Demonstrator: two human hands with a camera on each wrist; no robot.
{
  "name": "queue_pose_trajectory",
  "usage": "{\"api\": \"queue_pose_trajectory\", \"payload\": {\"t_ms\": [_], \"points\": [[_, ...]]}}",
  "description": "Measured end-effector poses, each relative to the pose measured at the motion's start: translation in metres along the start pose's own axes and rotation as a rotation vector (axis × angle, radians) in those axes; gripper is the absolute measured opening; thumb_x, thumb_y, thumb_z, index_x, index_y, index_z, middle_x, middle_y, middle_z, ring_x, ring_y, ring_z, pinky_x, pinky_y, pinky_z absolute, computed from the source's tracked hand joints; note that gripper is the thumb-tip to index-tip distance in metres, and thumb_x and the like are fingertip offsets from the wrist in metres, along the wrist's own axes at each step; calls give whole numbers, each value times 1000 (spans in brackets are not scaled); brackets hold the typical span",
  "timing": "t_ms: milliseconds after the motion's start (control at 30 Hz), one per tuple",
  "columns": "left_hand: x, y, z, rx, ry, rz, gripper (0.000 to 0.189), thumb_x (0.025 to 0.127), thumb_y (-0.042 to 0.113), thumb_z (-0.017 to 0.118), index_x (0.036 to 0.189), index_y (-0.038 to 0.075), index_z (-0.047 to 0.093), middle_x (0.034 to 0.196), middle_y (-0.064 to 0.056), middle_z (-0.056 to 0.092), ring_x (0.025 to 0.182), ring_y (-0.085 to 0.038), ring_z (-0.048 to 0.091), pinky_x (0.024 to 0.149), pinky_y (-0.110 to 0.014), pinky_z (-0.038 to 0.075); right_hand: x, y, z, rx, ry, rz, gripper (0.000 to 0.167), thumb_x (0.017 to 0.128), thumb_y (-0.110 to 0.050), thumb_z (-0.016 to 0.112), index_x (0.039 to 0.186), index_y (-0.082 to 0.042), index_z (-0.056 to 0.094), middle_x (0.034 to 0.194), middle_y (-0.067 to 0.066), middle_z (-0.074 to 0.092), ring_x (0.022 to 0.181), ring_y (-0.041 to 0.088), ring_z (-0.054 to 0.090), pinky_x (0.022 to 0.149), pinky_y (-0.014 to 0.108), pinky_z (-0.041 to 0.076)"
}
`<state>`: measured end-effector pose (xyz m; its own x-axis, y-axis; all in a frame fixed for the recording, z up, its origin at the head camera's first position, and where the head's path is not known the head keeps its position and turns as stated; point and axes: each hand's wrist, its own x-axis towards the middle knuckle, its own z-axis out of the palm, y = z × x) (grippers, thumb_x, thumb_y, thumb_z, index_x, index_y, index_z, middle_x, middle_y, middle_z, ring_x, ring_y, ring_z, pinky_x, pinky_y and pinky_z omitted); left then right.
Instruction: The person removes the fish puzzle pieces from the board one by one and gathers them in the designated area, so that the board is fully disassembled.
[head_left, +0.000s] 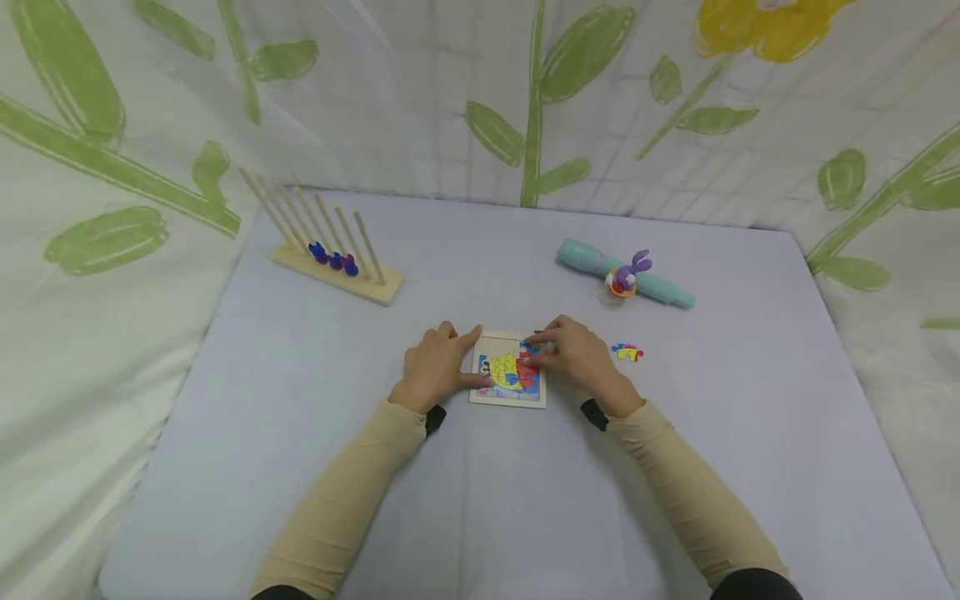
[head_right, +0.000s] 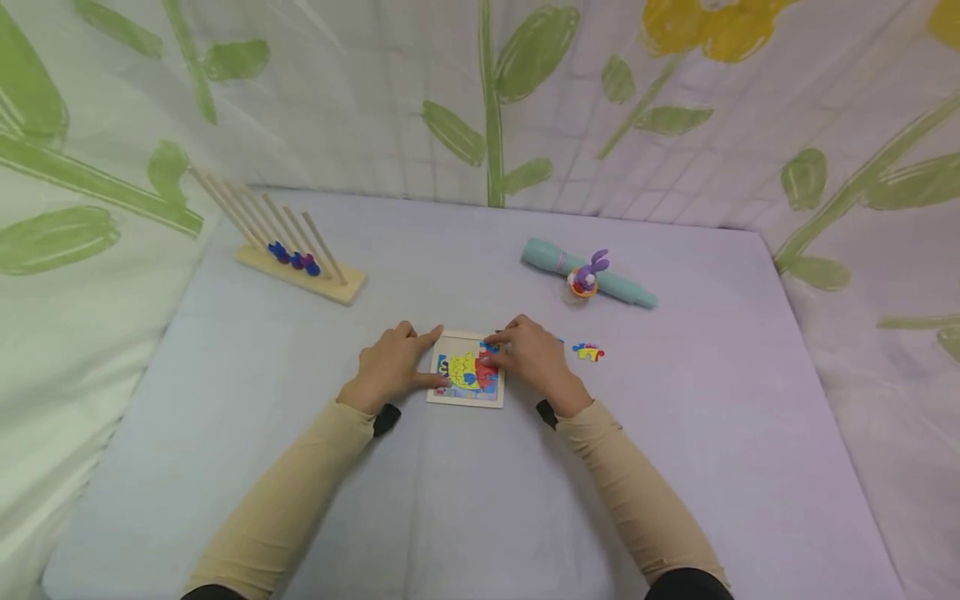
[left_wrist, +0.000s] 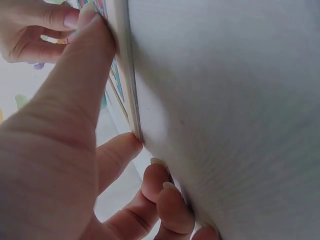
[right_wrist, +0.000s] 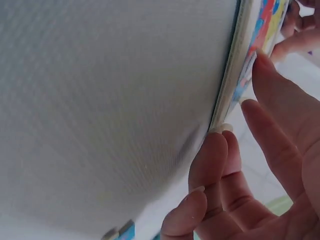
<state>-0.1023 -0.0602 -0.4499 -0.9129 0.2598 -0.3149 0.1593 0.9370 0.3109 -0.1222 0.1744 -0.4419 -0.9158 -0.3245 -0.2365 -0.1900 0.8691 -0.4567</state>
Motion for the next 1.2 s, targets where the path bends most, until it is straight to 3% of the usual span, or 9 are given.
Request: {"api": "queue_pose_trajectory", "payload": {"t_ms": [233, 400, 567, 800, 1000, 1200], "points": [[-1, 1, 1, 2, 8, 2, 94, 81, 65, 77, 159, 29, 41, 133, -14, 58, 110, -30, 58, 77, -48, 57, 3, 0, 2, 69, -42, 24, 36, 92, -31, 79, 124, -14, 77, 115, 14, 68, 88, 20, 60, 67, 25, 44], [-2, 1, 0, 1, 15, -3, 94, 80, 64, 78, 159, 29, 41, 131, -14, 59, 108, -31, 59, 76, -48, 57, 8, 1, 2, 160, -68, 36, 34, 93, -26, 78, 122, -9, 77, 106, 13, 67, 92, 22, 56, 74, 26, 42], [-2, 2, 0, -6, 22, 2, 94, 80, 62, 79, 159, 28, 42, 131, -14, 58, 107, -30, 59, 76, -47, 57, 9, 2, 1, 199, -42, 33, 31, 91, -22, 80, 118, -5, 77, 107, 14, 63, 94, 23, 55, 75, 27, 42], [-3, 3, -1, -6, 16, -2, 93, 81, 61, 78, 159, 27, 41, 131, -14, 58, 104, -29, 58, 74, -46, 56, 9, 3, 0, 264, -49, 35, 30, 94, -19, 77, 119, -4, 74, 107, 15, 70, 92, 23, 62, 77, 29, 49], [-3, 3, 0, -9, 23, 2, 93, 80, 61, 79, 159, 27, 42, 128, -14, 59, 100, -27, 56, 71, -44, 54, 6, 6, 1, 260, 15, -6, 23, 96, -20, 75, 113, -5, 75, 105, 14, 72, 95, 26, 70, 83, 37, 56], [-2, 3, 3, -25, 30, 3, 92, 81, 59, 80, 158, 26, 44, 127, -14, 59, 98, -27, 56, 68, -41, 52, -1, 24, -16, 359, 67, -2, 21, 95, -17, 75, 112, -5, 77, 108, 15, 70, 87, 23, 72, 69, 25, 54]]}}
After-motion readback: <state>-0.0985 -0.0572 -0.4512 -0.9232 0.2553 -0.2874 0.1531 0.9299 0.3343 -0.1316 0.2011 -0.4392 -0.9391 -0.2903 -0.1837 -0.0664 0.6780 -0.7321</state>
